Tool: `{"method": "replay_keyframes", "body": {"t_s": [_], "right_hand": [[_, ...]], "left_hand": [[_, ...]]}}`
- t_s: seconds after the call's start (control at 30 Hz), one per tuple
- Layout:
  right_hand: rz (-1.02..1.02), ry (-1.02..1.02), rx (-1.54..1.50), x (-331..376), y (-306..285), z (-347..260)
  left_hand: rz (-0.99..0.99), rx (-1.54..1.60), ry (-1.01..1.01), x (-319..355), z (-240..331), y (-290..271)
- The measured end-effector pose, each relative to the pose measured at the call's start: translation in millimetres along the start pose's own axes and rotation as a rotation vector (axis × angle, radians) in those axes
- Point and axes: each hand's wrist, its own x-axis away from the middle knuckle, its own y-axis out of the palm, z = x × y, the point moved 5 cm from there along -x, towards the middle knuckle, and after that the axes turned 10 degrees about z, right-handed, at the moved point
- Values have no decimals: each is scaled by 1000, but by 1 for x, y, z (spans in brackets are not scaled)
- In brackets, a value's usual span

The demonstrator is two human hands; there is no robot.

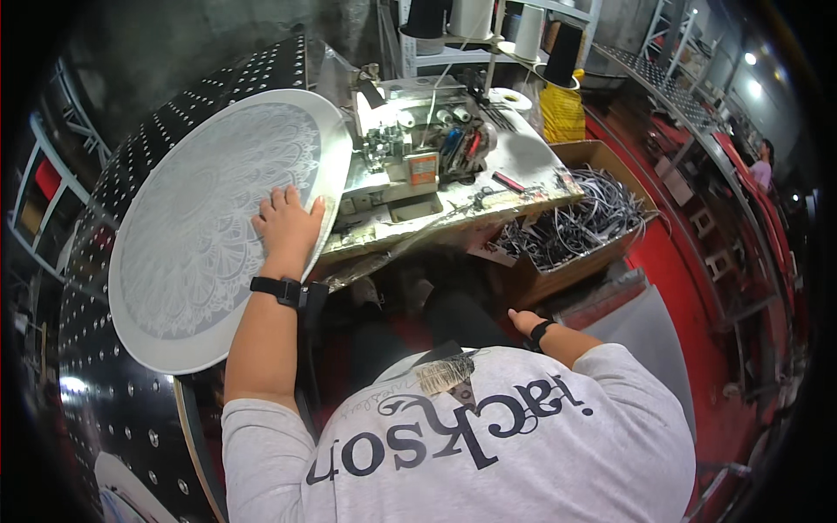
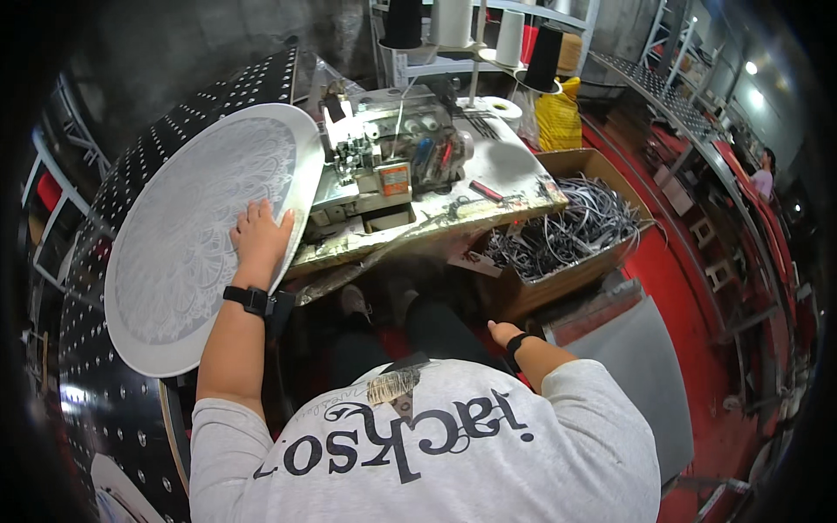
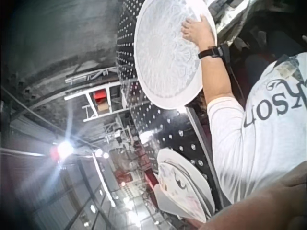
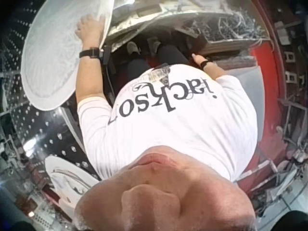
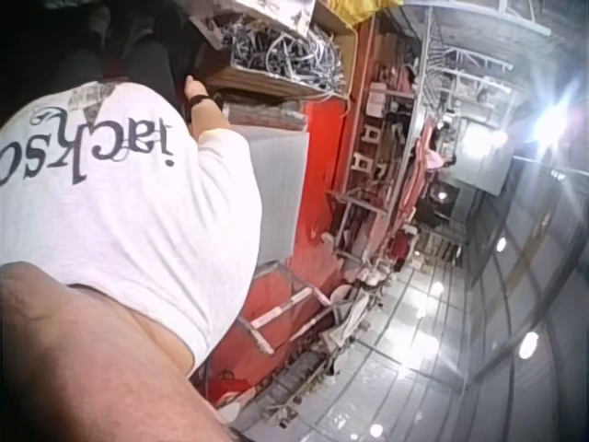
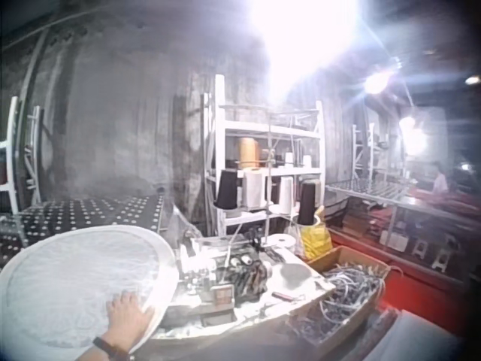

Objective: Sewing the edges of circular mats using an overlock machine.

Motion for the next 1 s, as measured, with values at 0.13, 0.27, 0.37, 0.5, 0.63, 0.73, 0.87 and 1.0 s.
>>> {"method": "replay_keyframes", "body": {"t_s": [0.13, 0.27, 0.37, 0.5, 0.63, 0.73, 0.87, 1.0], "right_hand": [[-324, 14, -558, 118, -32, -136], [-338, -326, -645, 88, -48, -172], [-81, -394, -726, 93, -119, -225], [853, -673, -363, 65, -197, -243], [1226, -679, -34, 22, -248, -237], [1157, -553, 277, 0, -260, -234], [1019, -538, 473, -13, -253, -244], [935, -638, 18, 9, -233, -275]], "left_hand": [[-26, 20, -15, 3, -9, 10], [-121, 90, -35, -3, -5, 7], [-280, 154, 0, -14, 5, 5], [-279, 144, 276, -33, 37, 7], [-254, -12, 264, -60, 65, 11], [-130, 41, 250, -75, 75, 10], [-135, 145, 242, -90, 53, 35], [-21, 656, 219, -88, 27, 33]]}}
